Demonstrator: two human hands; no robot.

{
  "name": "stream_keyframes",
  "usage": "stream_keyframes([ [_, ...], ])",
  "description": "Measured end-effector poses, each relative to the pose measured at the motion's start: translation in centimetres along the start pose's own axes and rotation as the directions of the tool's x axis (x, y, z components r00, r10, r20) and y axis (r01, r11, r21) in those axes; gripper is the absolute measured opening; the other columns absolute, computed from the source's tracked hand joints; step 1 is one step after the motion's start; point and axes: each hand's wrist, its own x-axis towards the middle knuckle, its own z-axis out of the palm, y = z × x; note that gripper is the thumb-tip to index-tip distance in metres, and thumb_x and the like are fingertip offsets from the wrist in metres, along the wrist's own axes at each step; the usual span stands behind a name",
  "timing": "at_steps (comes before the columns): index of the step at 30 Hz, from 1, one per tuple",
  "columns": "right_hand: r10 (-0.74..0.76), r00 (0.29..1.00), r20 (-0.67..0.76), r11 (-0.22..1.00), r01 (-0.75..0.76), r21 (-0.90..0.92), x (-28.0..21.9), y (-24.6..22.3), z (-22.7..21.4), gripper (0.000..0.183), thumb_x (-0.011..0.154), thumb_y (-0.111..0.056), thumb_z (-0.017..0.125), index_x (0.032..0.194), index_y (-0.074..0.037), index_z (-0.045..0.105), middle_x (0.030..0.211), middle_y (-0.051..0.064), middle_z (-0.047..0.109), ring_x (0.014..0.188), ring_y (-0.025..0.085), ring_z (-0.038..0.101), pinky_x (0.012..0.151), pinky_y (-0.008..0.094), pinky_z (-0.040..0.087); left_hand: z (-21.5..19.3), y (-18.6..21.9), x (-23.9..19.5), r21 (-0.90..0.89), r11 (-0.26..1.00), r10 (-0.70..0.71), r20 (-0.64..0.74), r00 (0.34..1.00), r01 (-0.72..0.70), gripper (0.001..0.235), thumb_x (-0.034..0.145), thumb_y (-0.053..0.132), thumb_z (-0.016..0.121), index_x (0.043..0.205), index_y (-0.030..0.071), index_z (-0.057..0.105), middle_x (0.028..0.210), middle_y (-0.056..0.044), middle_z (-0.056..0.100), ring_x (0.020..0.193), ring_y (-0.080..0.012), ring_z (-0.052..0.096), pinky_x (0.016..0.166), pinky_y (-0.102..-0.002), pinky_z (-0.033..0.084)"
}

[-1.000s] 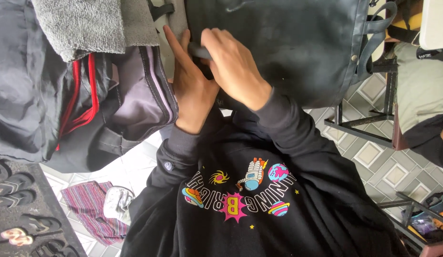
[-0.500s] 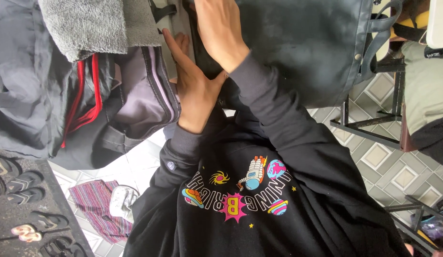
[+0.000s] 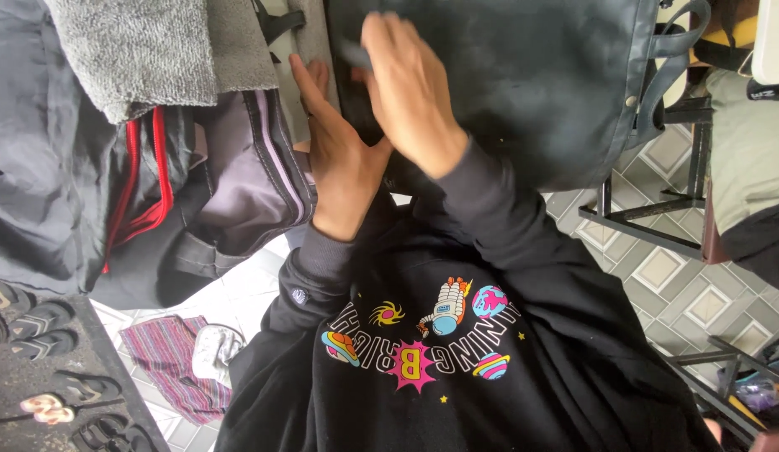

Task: The person uses a small round sponge to scrub the surface of a black bag placed on a table. They hold the bag steady with their left hand while scrubbing with their right hand, moving across the surface in circular motions.

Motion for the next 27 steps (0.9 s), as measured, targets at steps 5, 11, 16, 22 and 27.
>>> stream_keyframes([
  [5,-0.07,0.968,-0.24,0.997,0.062,-0.04,3.7,3.4,3.6,0.008,0.087,-0.009,0.066,0.089,-0.001,0.066,0.078,0.009,0.072,0.057,0.03,0.062,0.053,0.042,0.046,0.2,-0.4,-0.1,-0.127,0.988,-0.075,0.115,0.991,0.09,0.128,0.077,0.027,0.103,0.159,0.001,0.009,0.164,-0.026,0.027,0.141,-0.0382,0.058,0.118,-0.036,0.051],
  [11,-0.007,0.99,-0.139,1.0,0.003,-0.031,1.6,1.8,1.6,0.05,0.079,0.008,0.077,0.122,-0.006,0.054,0.104,0.016,0.067,0.081,0.037,0.063,0.07,0.046,0.05,-0.4,-0.2,0.6,-0.134,0.987,-0.067,0.185,0.98,0.093,0.101,0.079,0.026,0.099,0.15,-0.006,0.034,0.157,-0.025,0.024,0.147,-0.0434,0.042,0.123,-0.044,0.039],
  [16,0.041,0.997,0.063,0.999,-0.04,-0.013,-2.4,-0.6,-3.2,0.039,0.079,0.009,0.078,0.105,0.0,0.049,0.096,0.013,0.054,0.08,0.03,0.057,0.073,0.041,0.048,-0.2,-0.4,0.5,-0.117,0.992,-0.02,0.172,0.985,0.041,0.101,0.077,0.009,0.097,0.151,-0.006,0.03,0.157,-0.025,0.024,0.148,-0.0439,0.041,0.125,-0.044,0.04],
  [22,0.046,0.998,0.042,0.999,-0.046,-0.007,-1.7,-0.2,-2.6,0.038,0.079,0.008,0.078,0.103,0.0,0.05,0.096,0.013,0.057,0.082,0.03,0.059,0.074,0.04,0.049,0.2,-0.3,0.2,-0.038,0.999,-0.03,0.183,0.983,0.038,0.102,0.079,0.01,0.096,0.153,-0.005,0.028,0.159,-0.025,0.024,0.152,-0.0437,0.037,0.128,-0.044,0.039],
  [27,0.006,0.989,-0.15,0.997,-0.018,-0.079,1.5,2.4,1.9,0.053,0.078,0.008,0.079,0.124,-0.004,0.056,0.104,0.014,0.066,0.082,0.034,0.063,0.073,0.042,0.05,0.1,-0.6,0.3,-0.098,0.99,-0.078,0.216,0.973,0.101,0.103,0.084,0.025,0.097,0.155,-0.004,0.027,0.162,-0.023,0.02,0.153,-0.0432,0.032,0.128,-0.045,0.033],
])
